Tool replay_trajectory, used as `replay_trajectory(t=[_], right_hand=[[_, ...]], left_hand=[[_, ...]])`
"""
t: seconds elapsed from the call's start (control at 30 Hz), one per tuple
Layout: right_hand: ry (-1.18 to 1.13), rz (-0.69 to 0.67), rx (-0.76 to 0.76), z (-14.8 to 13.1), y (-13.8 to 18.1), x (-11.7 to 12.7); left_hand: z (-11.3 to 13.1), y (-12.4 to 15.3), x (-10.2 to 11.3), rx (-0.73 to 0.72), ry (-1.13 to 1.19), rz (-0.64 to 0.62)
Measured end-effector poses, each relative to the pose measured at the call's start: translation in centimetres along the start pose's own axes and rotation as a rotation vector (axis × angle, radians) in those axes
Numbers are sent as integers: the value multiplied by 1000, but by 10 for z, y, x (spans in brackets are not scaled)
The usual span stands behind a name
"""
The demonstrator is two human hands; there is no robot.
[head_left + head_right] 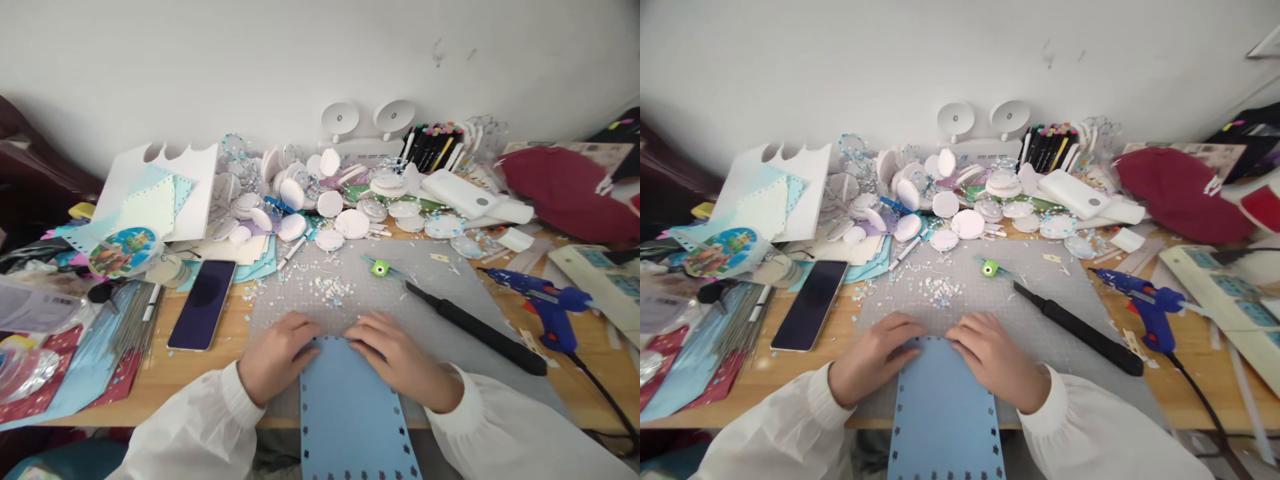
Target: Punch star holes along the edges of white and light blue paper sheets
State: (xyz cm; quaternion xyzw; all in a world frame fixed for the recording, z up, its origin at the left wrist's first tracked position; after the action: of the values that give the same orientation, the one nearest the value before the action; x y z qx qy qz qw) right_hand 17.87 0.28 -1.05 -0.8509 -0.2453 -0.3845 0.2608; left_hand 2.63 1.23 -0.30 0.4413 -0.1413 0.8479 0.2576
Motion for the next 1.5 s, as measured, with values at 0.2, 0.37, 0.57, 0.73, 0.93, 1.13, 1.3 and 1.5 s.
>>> replay_trajectory(t=[0.2,0.37,0.57,0.73,0.93,1.13,1.3,1.5], right_hand=[[47,104,41,-1,4,1],[248,147,178,-16,9,1],[433,83,238,-25,16,-6],[386,74,202,-21,19,-8],[261,57,123,-14,19,-9],[243,47,80,-14,20,-9],[249,61,29,-24,24,-5],[326,177,-32,-34,32,-5]], left_hand=[[11,-2,-1,-122,-67,70],[23,7,-3,-266,-229,196],[30,12,-3,-297,-336,247],[33,11,-2,-306,-347,235],[40,14,-7,-386,-401,245],[46,20,-12,-304,-529,189],[51,25,-24,-62,-694,189],[59,29,-41,80,-725,258]])
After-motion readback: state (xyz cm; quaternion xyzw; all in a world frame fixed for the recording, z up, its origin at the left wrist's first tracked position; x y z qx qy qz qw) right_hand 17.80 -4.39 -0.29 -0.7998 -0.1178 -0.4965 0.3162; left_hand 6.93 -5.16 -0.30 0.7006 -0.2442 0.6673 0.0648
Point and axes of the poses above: each hand's wrist, its own y-axis away from the middle knuckle, its own x-axis out of the back of the hand, z = x × y, the point moved 7 cm from there along -y, towards the middle knuckle, and after that the axes turned 7 degrees about x, right-handed, at the moved point
